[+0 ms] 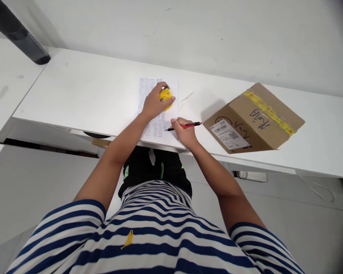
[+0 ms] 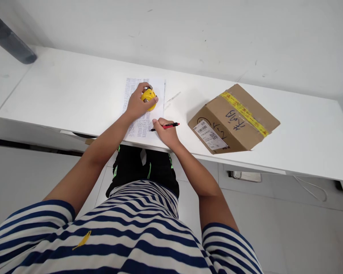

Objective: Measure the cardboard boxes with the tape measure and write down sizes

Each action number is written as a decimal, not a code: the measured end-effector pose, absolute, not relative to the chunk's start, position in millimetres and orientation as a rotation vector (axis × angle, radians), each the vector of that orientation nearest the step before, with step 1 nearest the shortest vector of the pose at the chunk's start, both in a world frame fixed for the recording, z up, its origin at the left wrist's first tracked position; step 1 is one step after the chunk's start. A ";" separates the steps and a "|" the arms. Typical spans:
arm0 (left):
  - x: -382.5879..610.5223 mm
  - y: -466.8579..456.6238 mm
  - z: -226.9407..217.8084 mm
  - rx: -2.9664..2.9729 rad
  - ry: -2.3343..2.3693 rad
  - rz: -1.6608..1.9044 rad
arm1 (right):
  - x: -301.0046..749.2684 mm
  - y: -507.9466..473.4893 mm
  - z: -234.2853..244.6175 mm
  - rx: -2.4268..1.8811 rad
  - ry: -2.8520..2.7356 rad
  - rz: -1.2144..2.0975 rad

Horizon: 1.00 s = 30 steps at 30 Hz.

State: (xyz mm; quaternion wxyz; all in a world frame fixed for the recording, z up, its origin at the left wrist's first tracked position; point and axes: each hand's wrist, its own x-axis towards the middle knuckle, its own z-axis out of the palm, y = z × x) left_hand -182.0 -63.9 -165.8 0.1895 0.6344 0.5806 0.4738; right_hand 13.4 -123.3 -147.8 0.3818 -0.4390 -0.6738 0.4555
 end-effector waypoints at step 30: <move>-180.4 -62.4 -161.2 1.794 1.677 1.297 | 12.9 -123.9 -146.6 -1.172 -1.648 1.150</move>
